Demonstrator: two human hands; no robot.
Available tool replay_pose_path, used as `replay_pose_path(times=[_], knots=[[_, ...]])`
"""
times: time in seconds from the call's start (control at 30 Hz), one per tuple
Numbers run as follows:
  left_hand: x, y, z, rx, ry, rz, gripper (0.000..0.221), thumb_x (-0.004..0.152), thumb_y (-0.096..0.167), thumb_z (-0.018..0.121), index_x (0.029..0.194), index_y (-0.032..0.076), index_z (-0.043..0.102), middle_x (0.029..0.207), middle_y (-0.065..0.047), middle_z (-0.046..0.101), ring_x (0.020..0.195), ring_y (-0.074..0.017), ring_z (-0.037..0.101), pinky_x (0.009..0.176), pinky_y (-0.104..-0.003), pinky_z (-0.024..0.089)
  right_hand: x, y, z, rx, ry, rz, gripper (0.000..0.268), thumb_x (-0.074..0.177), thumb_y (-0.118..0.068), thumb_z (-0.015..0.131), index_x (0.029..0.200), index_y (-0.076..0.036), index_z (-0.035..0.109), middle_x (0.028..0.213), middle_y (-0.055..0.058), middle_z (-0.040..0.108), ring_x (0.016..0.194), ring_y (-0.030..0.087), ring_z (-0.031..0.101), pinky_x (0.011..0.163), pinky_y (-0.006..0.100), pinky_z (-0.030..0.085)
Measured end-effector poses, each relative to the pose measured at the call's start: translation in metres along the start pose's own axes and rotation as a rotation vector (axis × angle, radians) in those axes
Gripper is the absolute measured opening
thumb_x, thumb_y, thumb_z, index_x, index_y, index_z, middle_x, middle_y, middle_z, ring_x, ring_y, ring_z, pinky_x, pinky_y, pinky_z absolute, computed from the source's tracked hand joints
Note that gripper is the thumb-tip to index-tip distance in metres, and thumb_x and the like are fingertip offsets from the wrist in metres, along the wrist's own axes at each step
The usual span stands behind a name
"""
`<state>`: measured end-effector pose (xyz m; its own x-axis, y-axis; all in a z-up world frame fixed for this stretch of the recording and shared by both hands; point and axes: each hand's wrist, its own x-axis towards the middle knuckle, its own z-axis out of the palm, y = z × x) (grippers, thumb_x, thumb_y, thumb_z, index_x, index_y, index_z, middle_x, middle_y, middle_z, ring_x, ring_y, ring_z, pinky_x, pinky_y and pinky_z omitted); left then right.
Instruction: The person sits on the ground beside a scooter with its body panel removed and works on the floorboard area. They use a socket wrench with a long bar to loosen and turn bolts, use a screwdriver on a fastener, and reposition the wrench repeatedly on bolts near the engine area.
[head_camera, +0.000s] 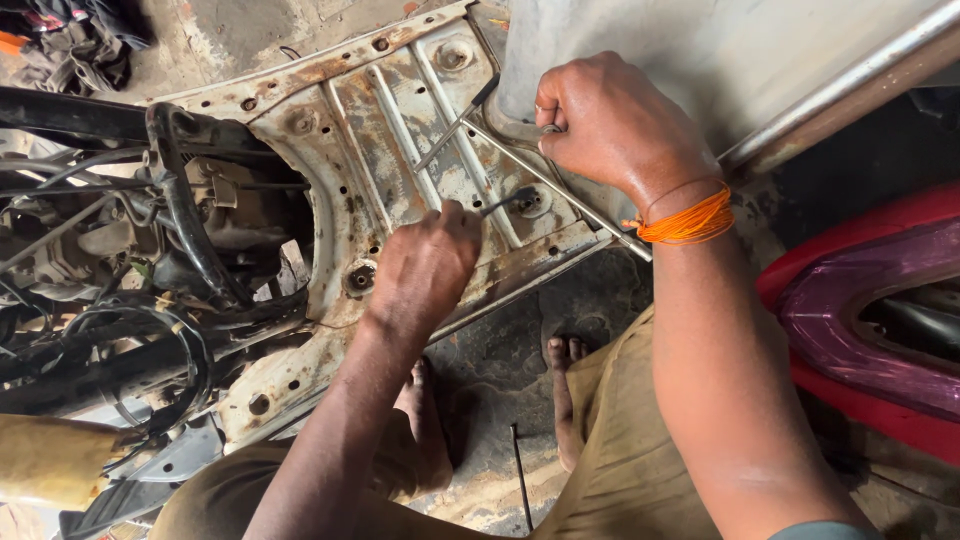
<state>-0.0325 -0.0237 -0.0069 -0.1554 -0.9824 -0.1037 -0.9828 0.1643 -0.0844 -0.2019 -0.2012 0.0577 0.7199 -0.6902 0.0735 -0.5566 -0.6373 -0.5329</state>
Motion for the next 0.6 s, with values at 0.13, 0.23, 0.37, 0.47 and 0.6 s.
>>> replay_pose_path(times=[0.13,0.23,0.37,0.47,0.6], knots=[[0.001,-0.001,-0.016,0.016,-0.036,-0.024,0.018,0.091,-0.003,0.063,0.108,-0.001,0.069,0.096,-0.013,0.067,0.081,-0.0211,0.073,0.064,-0.034,0.063,0.000,0.007,0.010,-0.039,0.009,-0.017,0.011,0.078,-0.008,0.076,0.088,-0.005,0.076,0.089,0.018,0.074,0.089,0.036,0.072,0.081,0.046,0.056],[0.000,-0.002,-0.021,-0.103,-0.093,-0.048,0.022,0.092,-0.003,0.061,0.111,0.004,0.070,0.101,-0.014,0.068,0.078,-0.0220,0.074,0.063,-0.033,0.062,0.001,0.006,0.013,-0.066,0.002,-0.023,0.011,0.078,-0.008,0.076,0.089,-0.006,0.077,0.091,0.019,0.075,0.095,0.036,0.070,0.084,0.047,0.055],[-0.002,-0.003,-0.026,-0.254,-0.055,-0.153,0.037,0.089,-0.004,0.057,0.120,0.010,0.071,0.102,-0.013,0.070,0.077,-0.0237,0.074,0.067,-0.038,0.061,0.002,0.007,0.015,-0.049,-0.044,0.009,0.015,0.080,-0.006,0.074,0.094,-0.007,0.078,0.095,0.018,0.076,0.093,0.035,0.072,0.085,0.045,0.056],[-0.005,-0.008,-0.015,-0.484,0.099,-0.337,0.023,0.094,0.005,0.062,0.112,0.009,0.076,0.102,-0.015,0.074,0.078,-0.0286,0.073,0.068,-0.042,0.058,0.003,0.010,0.016,-0.004,-0.089,0.039,0.019,0.081,-0.006,0.073,0.099,-0.008,0.079,0.099,0.017,0.076,0.089,0.032,0.074,0.084,0.041,0.058],[-0.007,-0.025,-0.004,-0.930,0.348,-0.544,0.023,0.095,0.022,0.074,0.101,0.001,0.080,0.083,-0.014,0.075,0.068,-0.0183,0.070,0.062,-0.035,0.054,0.007,0.008,0.015,0.018,-0.140,0.111,0.019,0.082,-0.009,0.076,0.101,-0.010,0.080,0.102,0.013,0.078,0.085,0.026,0.077,0.084,0.036,0.059]])
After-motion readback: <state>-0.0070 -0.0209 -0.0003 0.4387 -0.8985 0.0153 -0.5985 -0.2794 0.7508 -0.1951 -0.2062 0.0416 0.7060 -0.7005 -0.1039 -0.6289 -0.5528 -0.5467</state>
